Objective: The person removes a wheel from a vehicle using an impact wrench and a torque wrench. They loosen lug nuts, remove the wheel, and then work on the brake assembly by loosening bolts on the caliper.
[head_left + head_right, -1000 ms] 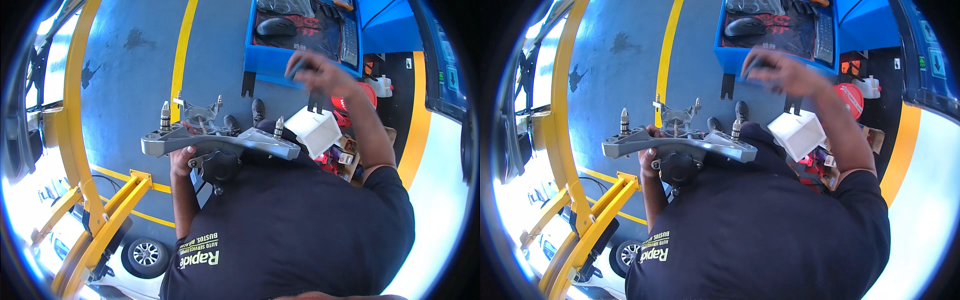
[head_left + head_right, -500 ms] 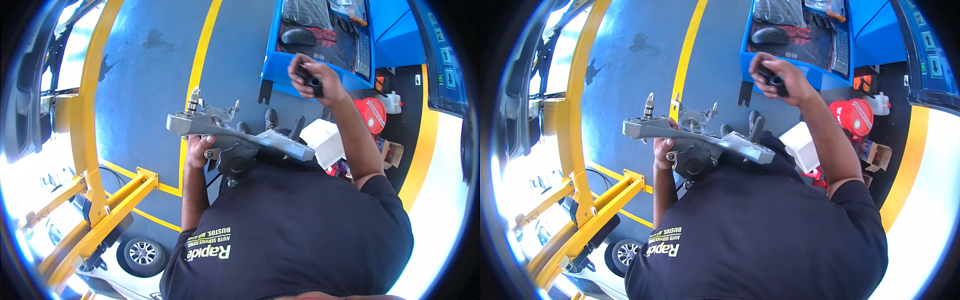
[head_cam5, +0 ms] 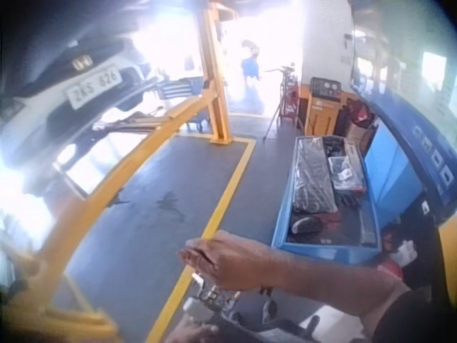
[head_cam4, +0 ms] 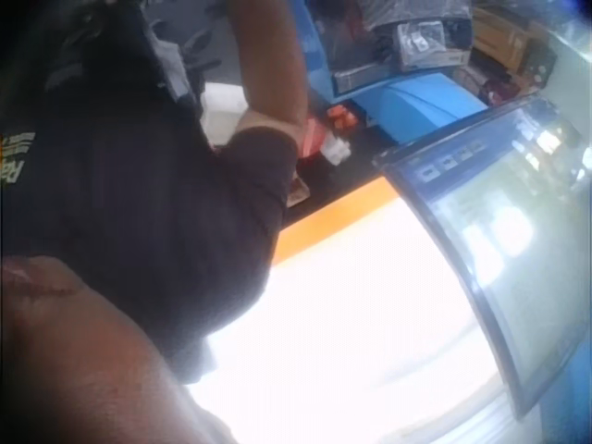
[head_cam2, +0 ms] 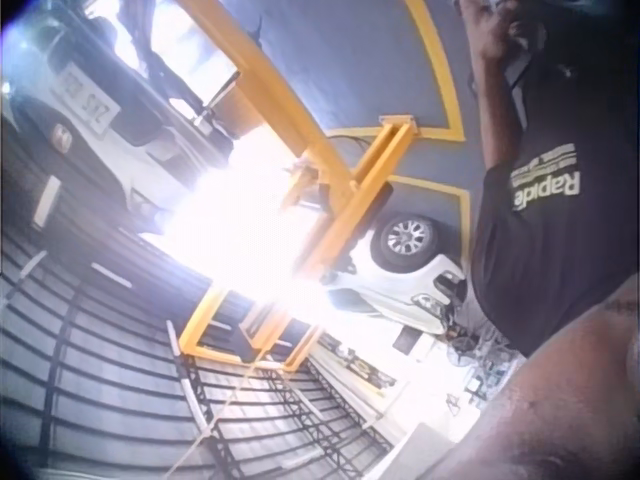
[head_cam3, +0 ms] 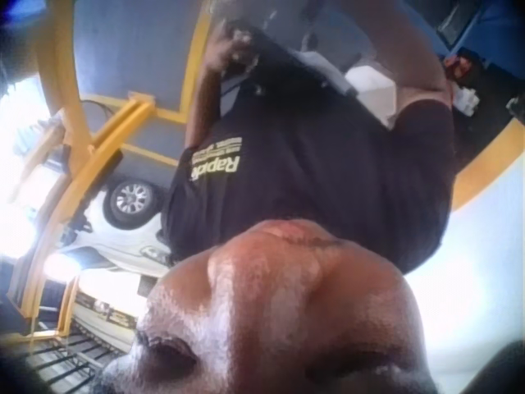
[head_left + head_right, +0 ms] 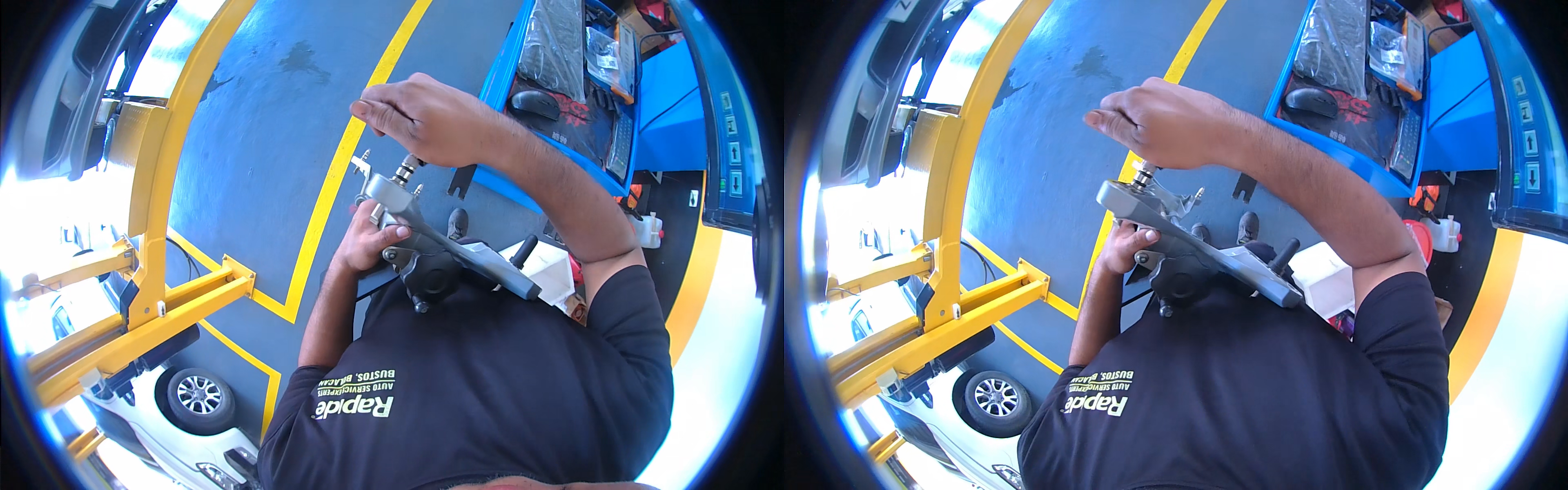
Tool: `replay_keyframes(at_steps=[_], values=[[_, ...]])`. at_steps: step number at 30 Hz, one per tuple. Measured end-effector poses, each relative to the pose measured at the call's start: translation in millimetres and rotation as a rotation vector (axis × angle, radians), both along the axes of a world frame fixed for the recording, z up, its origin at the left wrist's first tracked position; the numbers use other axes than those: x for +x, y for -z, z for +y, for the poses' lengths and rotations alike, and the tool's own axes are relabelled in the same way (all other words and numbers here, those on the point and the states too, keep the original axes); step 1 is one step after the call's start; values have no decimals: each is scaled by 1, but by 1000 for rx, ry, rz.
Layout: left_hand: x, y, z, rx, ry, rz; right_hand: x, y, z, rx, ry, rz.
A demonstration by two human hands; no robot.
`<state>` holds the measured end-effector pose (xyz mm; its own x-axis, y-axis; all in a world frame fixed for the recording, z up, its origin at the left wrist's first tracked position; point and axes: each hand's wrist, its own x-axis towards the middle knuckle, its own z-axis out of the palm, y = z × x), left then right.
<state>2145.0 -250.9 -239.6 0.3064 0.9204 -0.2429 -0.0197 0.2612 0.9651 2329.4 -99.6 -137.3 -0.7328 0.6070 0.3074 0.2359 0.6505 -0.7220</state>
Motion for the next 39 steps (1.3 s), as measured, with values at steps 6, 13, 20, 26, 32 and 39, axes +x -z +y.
replay_keyframes(at_steps=[6, 13, 20, 26, 32, 39], values=[[-7, 11, -6, -7, -1, -73, -39, -5, -10, -128, -157, -119], [-17, 34, -15, -57, -108, -184, 21, 51, 46, -494, 43, 372], [-42, 12, -23, -139, -285, -554, 85, 284, 34, -986, 577, 320], [-28, -39, -13, 19, -85, -459, 53, 393, -25, -1239, 795, 303], [-6, -62, -14, 103, -207, -347, 33, 417, -45, -1313, 721, 474], [-10, -62, -7, 154, -25, -311, 29, 408, -70, -1419, 829, 646]])
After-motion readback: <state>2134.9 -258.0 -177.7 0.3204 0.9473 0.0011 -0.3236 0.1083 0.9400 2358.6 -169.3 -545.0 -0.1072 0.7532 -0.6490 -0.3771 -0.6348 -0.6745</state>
